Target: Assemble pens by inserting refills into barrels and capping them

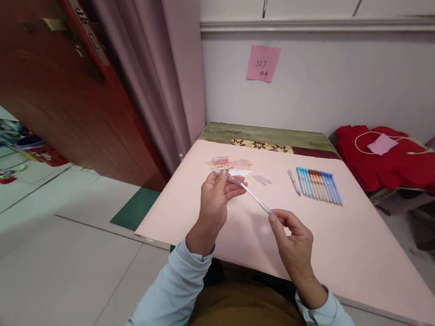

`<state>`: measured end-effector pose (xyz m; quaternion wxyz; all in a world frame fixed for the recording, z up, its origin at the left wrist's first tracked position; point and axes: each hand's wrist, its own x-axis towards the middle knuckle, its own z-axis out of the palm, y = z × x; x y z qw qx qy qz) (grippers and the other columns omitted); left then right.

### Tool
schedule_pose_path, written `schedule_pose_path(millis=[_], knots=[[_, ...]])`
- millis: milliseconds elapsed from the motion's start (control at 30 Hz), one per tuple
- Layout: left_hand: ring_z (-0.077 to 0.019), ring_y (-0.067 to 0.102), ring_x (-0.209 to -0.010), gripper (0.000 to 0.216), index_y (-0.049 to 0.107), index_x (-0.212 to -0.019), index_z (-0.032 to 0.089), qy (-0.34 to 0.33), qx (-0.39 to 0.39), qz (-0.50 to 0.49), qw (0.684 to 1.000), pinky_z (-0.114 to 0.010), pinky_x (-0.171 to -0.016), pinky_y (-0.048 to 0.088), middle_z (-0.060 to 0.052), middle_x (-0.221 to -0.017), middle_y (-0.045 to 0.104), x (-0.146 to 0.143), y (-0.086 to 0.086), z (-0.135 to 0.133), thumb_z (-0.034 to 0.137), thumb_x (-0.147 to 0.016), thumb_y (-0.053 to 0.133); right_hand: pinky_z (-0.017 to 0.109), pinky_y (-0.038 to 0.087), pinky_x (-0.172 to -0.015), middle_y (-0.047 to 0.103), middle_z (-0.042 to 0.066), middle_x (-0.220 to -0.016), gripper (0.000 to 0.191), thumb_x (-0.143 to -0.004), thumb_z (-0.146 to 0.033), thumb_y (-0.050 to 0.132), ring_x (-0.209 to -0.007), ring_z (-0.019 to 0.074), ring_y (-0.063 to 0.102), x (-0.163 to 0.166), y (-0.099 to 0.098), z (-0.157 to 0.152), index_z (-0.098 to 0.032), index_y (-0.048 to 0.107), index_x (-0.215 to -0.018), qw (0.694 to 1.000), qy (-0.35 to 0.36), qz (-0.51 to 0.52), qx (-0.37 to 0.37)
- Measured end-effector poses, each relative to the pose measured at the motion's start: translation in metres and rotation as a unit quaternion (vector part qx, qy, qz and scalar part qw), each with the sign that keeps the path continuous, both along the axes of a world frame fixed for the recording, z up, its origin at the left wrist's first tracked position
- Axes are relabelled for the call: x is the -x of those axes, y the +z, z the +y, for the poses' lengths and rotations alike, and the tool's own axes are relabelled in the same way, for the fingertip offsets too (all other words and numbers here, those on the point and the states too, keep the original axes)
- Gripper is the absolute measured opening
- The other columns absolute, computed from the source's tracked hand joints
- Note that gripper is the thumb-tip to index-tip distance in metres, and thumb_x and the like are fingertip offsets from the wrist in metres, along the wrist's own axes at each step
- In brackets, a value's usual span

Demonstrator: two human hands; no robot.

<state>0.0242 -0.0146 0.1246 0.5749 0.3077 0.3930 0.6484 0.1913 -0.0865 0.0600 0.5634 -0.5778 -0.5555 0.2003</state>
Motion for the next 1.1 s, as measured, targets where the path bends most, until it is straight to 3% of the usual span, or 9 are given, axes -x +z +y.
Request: schedule_pose_path(millis=[167,300,533,767,900,1100], knots=[[-0.0178,0.072,-0.065,0.04,0.056,-0.09,0.014,-0.021,-0.015,0.047,0.999,-0.026,-0.059,0.058,-0.009,-0.077,0.073,0.002,-0.007,-0.008,0.05,-0.081,0.072,0.029,0.049,-0.068,0.069,0.002,-0.079,0.018,-0.084,-0.037,0.071,-0.071,0.0166,0.059,0.009,0.004,-0.005,-0.021,0.074,-0.092,0.999,-0.002,-0.023,-0.026],[-0.0171,0.072,-0.067,0.038,0.061,-0.091,0.013,-0.037,-0.016,0.054,0.998,-0.026,-0.062,0.058,-0.009,-0.08,0.074,0.003,-0.006,-0.014,0.047,-0.079,0.075,0.032,0.051,-0.075,0.069,0.002,-0.079,0.027,-0.079,-0.041,0.077,-0.074,0.0175,0.062,0.019,0.006,-0.007,-0.021,0.071,-0.096,0.998,0.008,0.058,0.015],[-0.0178,0.072,-0.072,0.037,0.065,-0.094,0.012,-0.077,-0.017,0.051,0.996,-0.027,-0.065,0.058,-0.008,-0.083,0.073,0.003,0.006,-0.019,0.038,-0.073,0.081,0.028,0.049,-0.064,0.069,0.004,-0.074,0.032,-0.077,-0.047,0.078,-0.069,0.0163,0.061,0.029,0.015,-0.005,-0.018,0.068,-0.087,0.966,0.089,0.225,0.088],[-0.018,0.072,-0.078,0.039,0.065,-0.098,0.014,-0.085,-0.016,0.058,0.995,-0.028,-0.069,0.058,-0.008,-0.087,0.074,-0.006,0.004,-0.026,0.036,-0.071,0.083,0.028,0.047,-0.062,0.062,0.001,-0.062,0.035,-0.085,-0.051,0.068,-0.061,0.0146,0.055,0.032,0.02,-0.008,-0.018,0.066,-0.074,0.962,0.092,0.243,0.081],[-0.0175,0.072,-0.079,0.039,0.067,-0.096,0.012,-0.099,-0.008,0.056,0.993,-0.029,-0.073,0.059,-0.009,-0.088,0.075,-0.013,0.007,-0.028,0.034,-0.068,0.085,0.026,0.041,-0.055,0.055,-0.002,-0.055,0.039,-0.087,-0.055,0.064,-0.054,0.0122,0.048,0.028,0.024,-0.01,-0.017,0.069,-0.077,0.959,0.097,0.252,0.084],[-0.0188,0.072,-0.076,0.039,0.066,-0.097,0.013,-0.117,-0.012,0.053,0.992,-0.028,-0.067,0.059,-0.009,-0.084,0.074,-0.022,0.004,-0.032,0.038,-0.072,0.082,0.027,0.041,-0.054,0.052,-0.002,-0.049,0.049,-0.09,-0.061,0.057,-0.05,0.0121,0.047,0.021,0.024,-0.013,-0.015,0.07,-0.078,0.956,0.099,0.254,0.11]])
